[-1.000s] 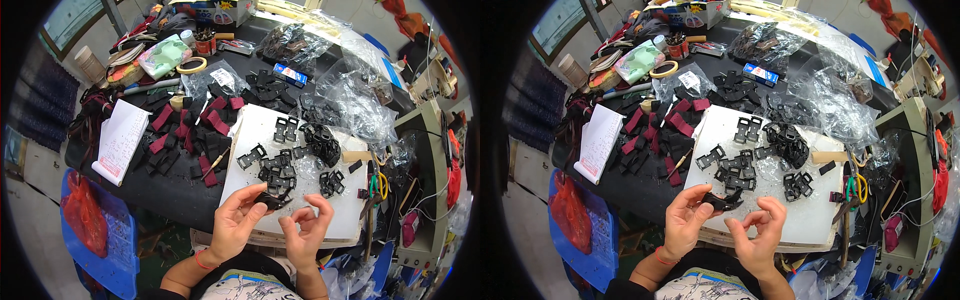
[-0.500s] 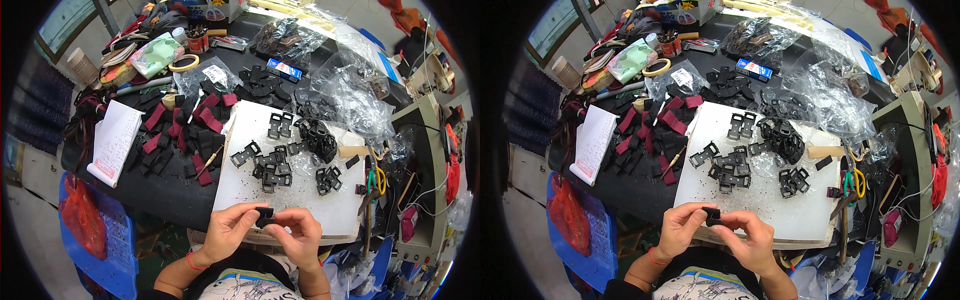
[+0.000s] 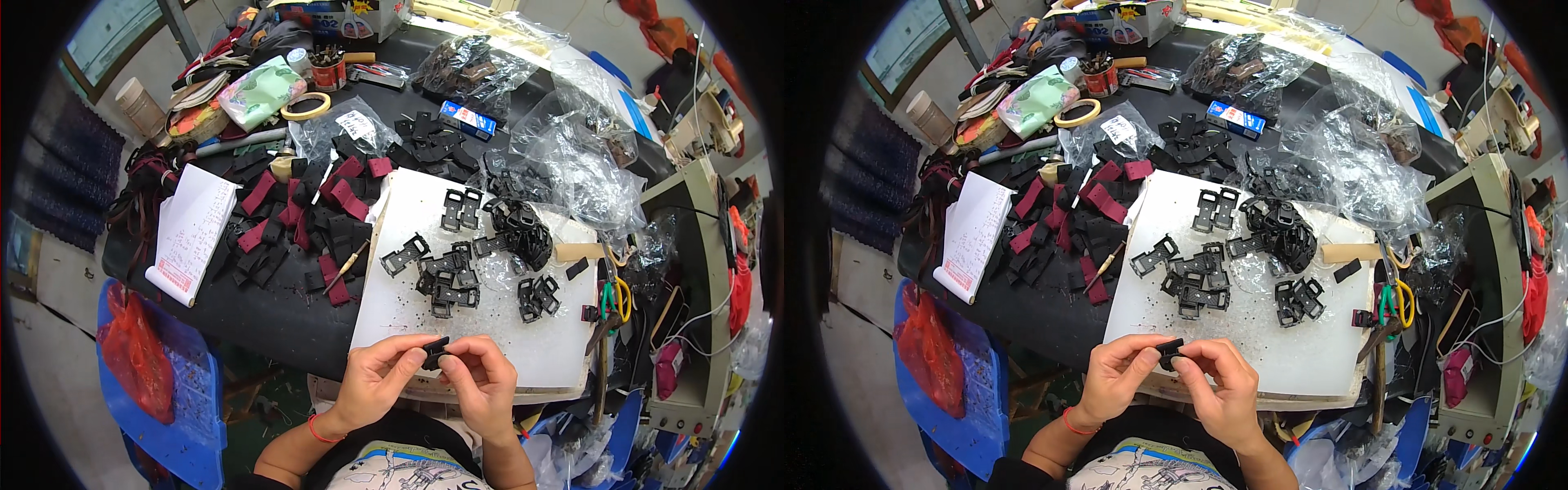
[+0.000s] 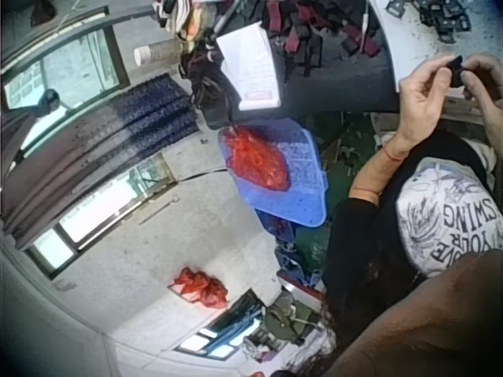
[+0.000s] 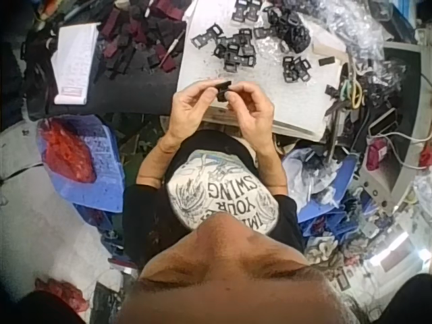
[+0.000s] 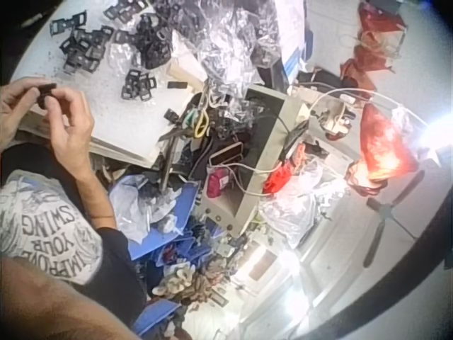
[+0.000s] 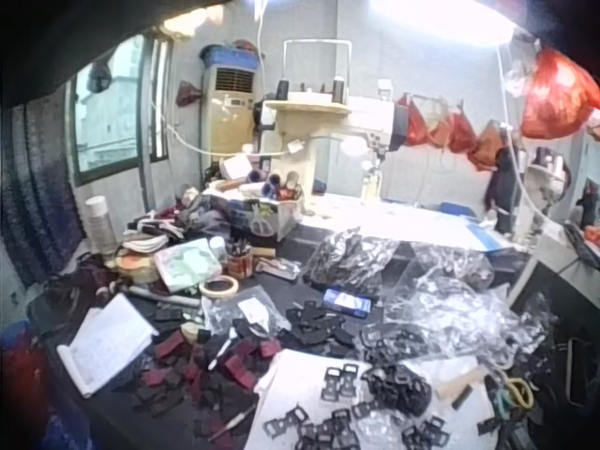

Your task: The person assembles black plastic buckles by inserting short strips of black and maroon fabric into them. The person picks up a buckle and a fabric strip, threads the fabric through the buckle, and places the finished unit on a white board. This process is repeated continuously throughout the video.

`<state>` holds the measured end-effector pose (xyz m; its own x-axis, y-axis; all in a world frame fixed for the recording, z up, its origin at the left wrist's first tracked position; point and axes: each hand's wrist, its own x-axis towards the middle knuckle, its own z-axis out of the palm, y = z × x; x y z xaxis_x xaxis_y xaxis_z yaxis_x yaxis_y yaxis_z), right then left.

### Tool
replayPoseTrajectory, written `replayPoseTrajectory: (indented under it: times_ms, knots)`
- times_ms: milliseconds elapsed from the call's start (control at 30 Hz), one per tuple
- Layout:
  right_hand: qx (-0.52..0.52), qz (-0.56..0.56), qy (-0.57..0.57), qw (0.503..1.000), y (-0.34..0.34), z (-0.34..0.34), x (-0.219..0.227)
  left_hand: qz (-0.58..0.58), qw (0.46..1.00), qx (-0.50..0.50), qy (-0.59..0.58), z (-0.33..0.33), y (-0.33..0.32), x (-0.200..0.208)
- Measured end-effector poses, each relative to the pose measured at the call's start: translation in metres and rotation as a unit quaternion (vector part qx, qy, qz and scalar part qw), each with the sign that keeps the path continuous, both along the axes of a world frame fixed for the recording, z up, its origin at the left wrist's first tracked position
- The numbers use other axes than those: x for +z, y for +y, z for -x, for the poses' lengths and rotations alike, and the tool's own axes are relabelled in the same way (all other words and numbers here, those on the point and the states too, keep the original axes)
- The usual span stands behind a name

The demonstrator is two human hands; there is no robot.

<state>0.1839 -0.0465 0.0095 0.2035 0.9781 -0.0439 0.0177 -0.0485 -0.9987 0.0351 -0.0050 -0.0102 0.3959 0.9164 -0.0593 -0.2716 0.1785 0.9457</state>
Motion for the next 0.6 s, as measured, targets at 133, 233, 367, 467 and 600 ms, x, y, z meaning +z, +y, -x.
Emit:
replayPoseTrajectory:
  times_ms: [133, 233, 367, 467, 600]
  knots:
    - [0.015, 0.017, 0.038, 0.999, 0.003, -0.005, -0.001, -0.122, 0.987, -0.022, 0.103, 0.005, 0.003, 0.001]
    - [-0.04, -0.024, -0.003, 0.999, 0.01, -0.002, 0.0, -0.181, 0.972, -0.025, 0.15, 0.007, 0.007, 0.003]
    - [-0.026, -0.086, -0.13, 0.987, 0.008, -0.003, -0.007, -0.097, 0.982, 0.005, 0.159, 0.001, 0.0, 0.01]
    - [-0.032, -0.09, -0.057, 0.994, 0.006, -0.005, -0.008, -0.085, 0.989, 0.028, 0.119, -0.002, -0.003, 0.005]
    - [0.068, -0.104, -0.006, 0.992, 0.01, -0.023, -0.012, 0.174, 0.966, -0.176, -0.072, 0.01, 0.02, 0.006]
